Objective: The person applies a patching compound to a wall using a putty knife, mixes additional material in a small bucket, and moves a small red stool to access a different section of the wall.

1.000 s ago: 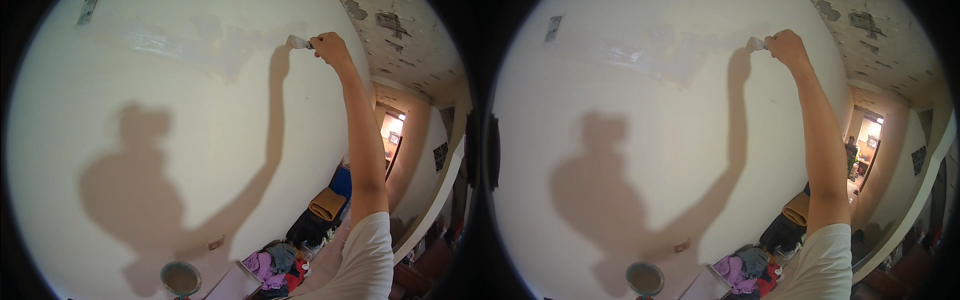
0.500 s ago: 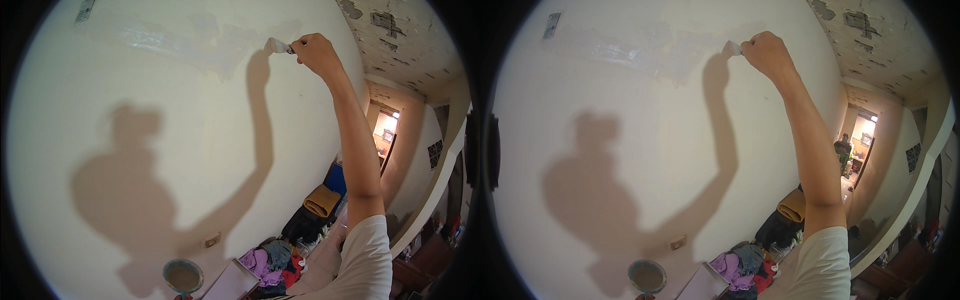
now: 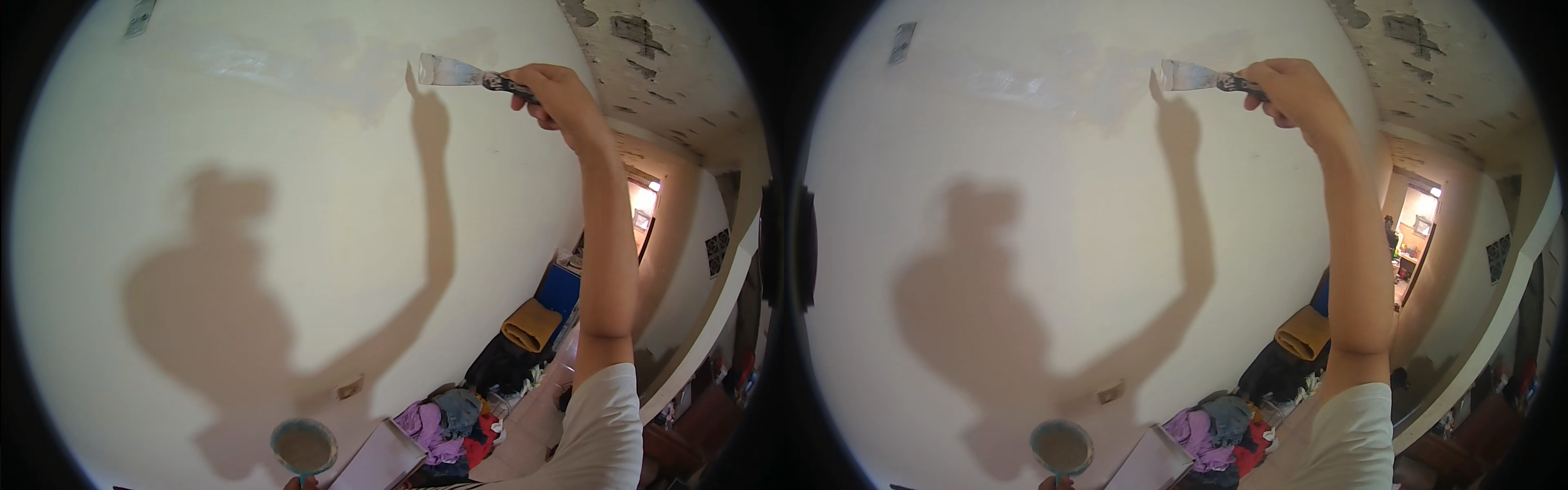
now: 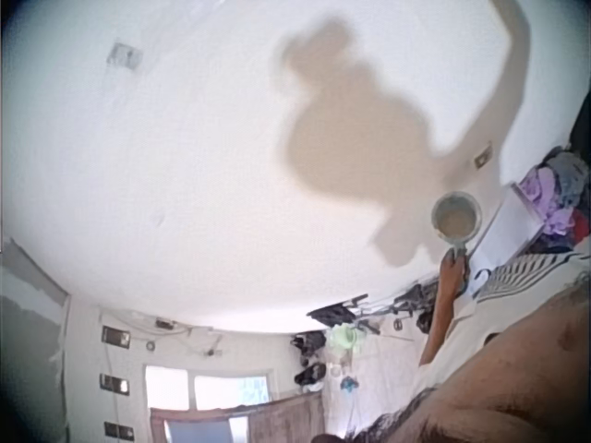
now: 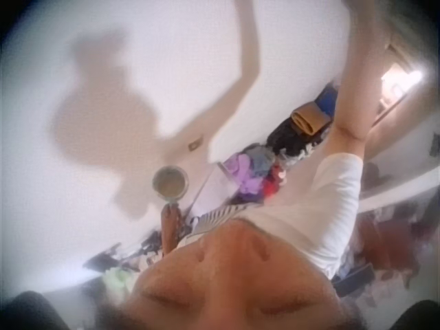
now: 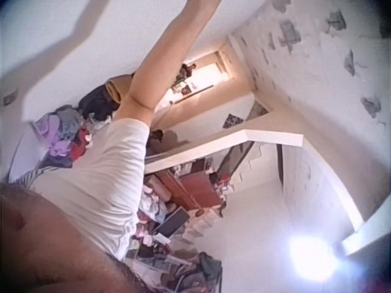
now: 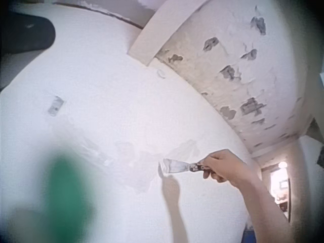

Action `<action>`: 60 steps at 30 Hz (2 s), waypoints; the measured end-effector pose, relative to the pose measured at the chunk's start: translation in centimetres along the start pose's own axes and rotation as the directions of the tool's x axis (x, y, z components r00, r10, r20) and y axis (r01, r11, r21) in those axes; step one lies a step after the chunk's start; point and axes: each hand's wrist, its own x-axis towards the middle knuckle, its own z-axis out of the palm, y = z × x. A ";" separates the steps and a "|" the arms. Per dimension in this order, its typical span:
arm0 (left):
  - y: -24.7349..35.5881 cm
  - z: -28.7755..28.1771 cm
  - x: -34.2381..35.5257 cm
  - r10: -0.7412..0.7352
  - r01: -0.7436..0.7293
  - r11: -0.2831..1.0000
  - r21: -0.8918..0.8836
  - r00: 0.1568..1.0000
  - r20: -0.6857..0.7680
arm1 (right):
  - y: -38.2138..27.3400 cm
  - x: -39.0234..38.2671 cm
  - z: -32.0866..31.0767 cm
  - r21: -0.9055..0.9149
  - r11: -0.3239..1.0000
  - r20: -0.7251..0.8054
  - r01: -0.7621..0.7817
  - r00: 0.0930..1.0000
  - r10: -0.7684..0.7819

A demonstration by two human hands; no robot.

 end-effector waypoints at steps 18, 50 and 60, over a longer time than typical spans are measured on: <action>7.5 -1.3 -2.2 0.020 -0.032 0.989 -0.142 0.996 -0.086 | 10.8 -31.8 21.9 0.528 0.837 0.551 0.145 0.692 -0.467; 5.5 -0.2 -1.2 -0.001 -0.008 0.999 -0.051 0.984 -0.177 | 14.2 -35.0 23.9 0.425 0.842 0.754 -0.331 0.645 -0.126; -3.3 -1.0 2.7 0.451 -0.402 0.834 0.378 0.891 -0.046 | 13.9 -29.1 22.2 0.728 0.327 0.582 -0.602 0.796 0.169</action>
